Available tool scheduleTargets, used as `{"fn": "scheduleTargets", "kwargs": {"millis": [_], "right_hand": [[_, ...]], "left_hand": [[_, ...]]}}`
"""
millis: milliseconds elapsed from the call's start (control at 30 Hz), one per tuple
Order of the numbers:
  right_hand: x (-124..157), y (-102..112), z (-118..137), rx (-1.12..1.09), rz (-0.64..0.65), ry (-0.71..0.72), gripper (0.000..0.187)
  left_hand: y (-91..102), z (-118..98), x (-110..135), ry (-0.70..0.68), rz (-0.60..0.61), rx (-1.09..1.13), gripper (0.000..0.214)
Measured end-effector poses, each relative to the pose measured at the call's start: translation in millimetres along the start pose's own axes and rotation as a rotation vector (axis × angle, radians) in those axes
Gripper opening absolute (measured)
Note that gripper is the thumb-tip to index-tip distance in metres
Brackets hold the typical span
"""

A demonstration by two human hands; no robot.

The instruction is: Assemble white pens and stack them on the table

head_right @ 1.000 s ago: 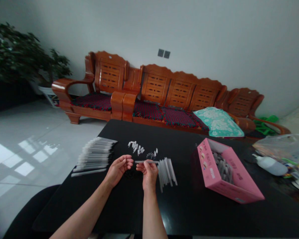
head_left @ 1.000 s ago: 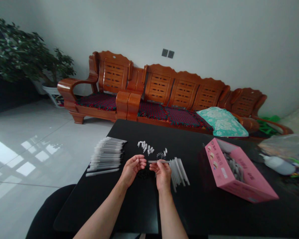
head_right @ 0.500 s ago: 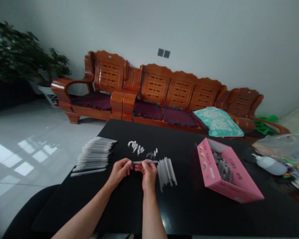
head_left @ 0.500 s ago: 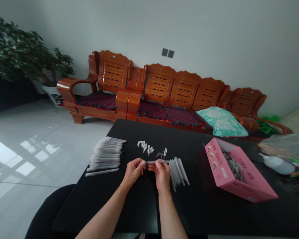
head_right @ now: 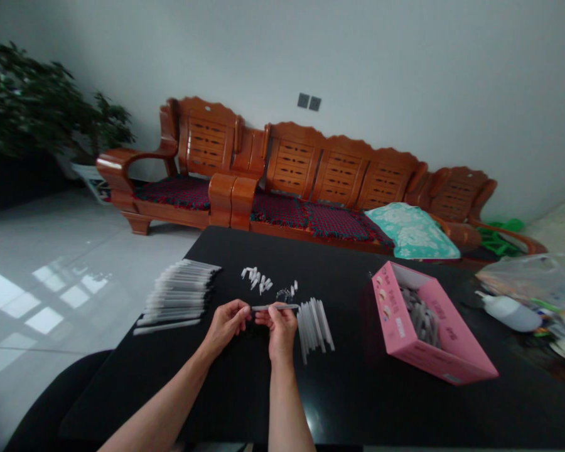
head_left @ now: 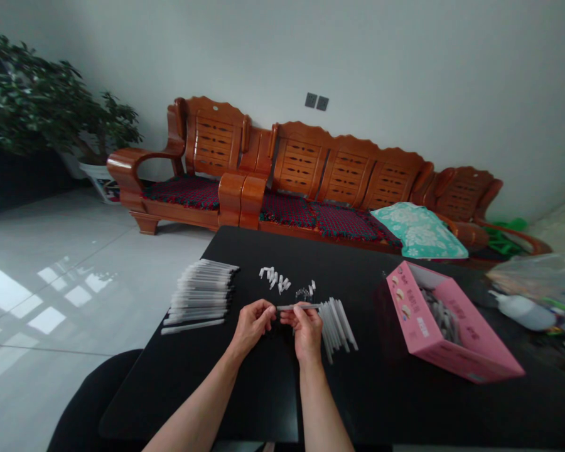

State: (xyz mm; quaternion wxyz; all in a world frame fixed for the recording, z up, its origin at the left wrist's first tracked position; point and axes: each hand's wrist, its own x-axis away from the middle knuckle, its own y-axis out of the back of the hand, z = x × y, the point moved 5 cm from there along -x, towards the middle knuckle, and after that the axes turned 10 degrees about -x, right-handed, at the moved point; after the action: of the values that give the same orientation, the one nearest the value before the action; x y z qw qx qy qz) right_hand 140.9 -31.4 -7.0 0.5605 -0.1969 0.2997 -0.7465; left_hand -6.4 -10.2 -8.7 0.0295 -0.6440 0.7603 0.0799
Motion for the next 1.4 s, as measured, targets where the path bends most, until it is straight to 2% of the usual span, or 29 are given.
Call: {"fn": "scheduleTargets", "kwargs": {"millis": [300, 533, 867, 967, 1067, 1133, 1233, 1400], "right_hand": [[-0.7, -0.4, -0.7, 0.001, 0.002, -0.004, 0.021], [-0.7, 0.2, -1.9, 0.004, 0.009, -0.014, 0.021], [0.8, -2.3, -0.9, 0.027, 0.008, -0.011, 0.021], [-2.6, 10.1, 8.1, 0.073, -0.099, 0.117, 0.019], [-1.6, 33.7, 30.5, 0.147, -0.379, 0.425, 0.013], [-1.2, 43.8, 38.9, 0.2, -0.481, 0.508, 0.011], [-2.7, 47.7, 41.7, 0.234, -0.486, 0.52, 0.011], [-0.7, 43.9, 41.4, 0.255, -0.481, 0.539, 0.01]], "left_hand": [[0.8, -4.1, 0.8, -0.005, 0.004, 0.009, 0.026], [2.1, -4.2, 1.1, -0.034, -0.018, -0.1, 0.031], [0.2, -5.1, 1.1, -0.018, 0.0, -0.048, 0.026], [2.8, -5.7, 0.9, -0.014, -0.037, -0.035, 0.026], [9.8, -6.3, 1.6, -0.012, -0.117, -0.06, 0.026], [12.5, -9.6, 2.8, -0.04, -0.151, -0.153, 0.022], [6.4, -21.7, 5.8, -0.138, -0.139, -0.403, 0.013], [-29.4, -41.3, 9.3, -0.228, 0.013, -0.823, 0.009]]}}
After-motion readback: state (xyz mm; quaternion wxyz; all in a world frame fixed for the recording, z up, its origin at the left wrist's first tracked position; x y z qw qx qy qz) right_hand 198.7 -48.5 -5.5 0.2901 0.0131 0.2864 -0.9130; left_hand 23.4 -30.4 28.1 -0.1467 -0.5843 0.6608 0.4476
